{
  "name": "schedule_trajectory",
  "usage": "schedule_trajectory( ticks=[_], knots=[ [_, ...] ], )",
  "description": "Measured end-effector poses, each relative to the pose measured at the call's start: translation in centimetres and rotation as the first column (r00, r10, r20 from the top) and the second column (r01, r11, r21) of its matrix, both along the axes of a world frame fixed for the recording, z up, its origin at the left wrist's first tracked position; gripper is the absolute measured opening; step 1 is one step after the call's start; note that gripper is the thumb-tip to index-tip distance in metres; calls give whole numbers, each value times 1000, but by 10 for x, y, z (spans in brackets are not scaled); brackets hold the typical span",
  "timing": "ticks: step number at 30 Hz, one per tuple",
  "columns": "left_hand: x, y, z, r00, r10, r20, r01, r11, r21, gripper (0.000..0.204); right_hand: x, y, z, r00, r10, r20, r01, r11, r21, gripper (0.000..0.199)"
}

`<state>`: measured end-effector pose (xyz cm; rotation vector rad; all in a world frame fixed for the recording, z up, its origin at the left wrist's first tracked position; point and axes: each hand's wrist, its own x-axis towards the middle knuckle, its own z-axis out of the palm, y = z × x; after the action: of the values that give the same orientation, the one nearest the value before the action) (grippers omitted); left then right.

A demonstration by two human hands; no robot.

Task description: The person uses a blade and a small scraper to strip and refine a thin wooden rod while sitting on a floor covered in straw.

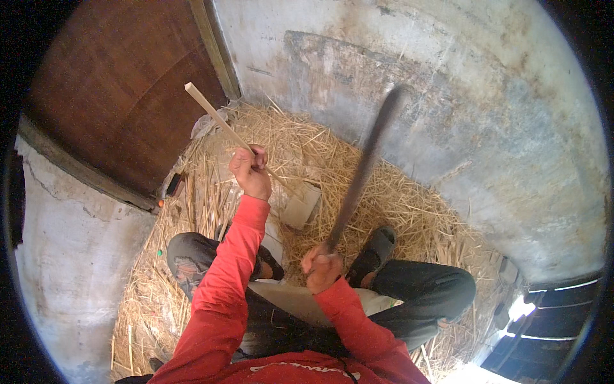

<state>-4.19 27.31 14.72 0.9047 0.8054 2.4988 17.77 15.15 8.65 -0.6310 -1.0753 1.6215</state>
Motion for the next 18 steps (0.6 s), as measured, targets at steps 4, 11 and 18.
schedule_trajectory(
  ticks=[4,11,18],
  knots=[
    [-1,-2,-5,999,-25,30,25,1000,-6,44,13,-28,-109,821,336,461,59,754,-654,56],
    [-15,-4,-12,996,-35,76,36,999,-11,44,14,32,8,958,48,283,71,915,-397,49],
    [-5,-3,-7,998,-51,38,51,999,-14,46,5,-3,-31,962,-152,228,114,979,172,51]
  ],
)
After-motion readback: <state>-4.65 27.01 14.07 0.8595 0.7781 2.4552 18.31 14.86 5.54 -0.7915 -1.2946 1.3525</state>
